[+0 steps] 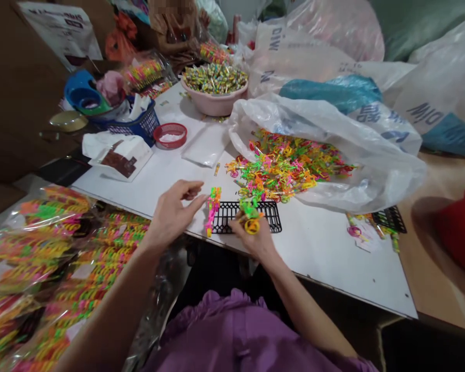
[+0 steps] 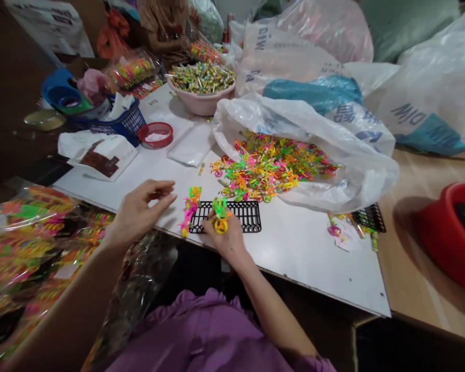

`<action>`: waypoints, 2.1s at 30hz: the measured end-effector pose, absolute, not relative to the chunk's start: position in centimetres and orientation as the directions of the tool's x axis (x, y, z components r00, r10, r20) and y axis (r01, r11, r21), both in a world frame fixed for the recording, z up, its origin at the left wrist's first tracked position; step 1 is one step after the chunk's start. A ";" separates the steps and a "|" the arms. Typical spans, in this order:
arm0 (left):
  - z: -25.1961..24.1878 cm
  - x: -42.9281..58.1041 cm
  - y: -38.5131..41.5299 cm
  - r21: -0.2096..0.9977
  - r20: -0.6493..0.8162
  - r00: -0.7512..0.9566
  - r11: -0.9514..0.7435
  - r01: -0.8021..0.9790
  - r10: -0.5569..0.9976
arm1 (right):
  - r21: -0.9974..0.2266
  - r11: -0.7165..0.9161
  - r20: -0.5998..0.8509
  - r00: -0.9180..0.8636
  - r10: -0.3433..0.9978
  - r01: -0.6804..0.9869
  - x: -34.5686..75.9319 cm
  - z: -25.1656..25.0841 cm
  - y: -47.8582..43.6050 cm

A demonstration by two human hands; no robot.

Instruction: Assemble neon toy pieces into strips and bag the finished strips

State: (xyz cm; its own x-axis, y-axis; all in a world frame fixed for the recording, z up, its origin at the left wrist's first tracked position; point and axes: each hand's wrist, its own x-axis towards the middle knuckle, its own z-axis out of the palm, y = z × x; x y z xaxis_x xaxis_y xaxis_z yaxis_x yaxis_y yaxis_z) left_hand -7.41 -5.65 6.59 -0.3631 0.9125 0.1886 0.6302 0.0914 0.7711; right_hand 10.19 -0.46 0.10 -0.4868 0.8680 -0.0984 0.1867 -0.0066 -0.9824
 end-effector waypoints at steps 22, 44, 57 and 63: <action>-0.4 -5.9 -9.0 0.547 0.351 -0.002 -0.204 0.812 0.936 | -0.815 0.420 0.075 -0.645 0.761 0.400 7.6 -5.4 -1.8; 0.1 -3.7 -8.4 0.461 0.316 -0.069 -0.090 0.883 0.946 | -0.672 0.558 -0.045 -0.778 0.626 0.488 8.2 -4.3 -0.6; 0.5 -4.8 -10.0 0.312 0.475 0.151 -0.326 0.892 0.867 | -0.380 0.761 -0.010 -0.825 0.565 0.526 10.1 -1.4 6.2; 2.4 -5.5 -8.3 0.250 0.555 0.070 -0.247 0.936 0.829 | -0.045 0.906 0.082 -0.903 0.423 0.420 7.5 -1.7 8.3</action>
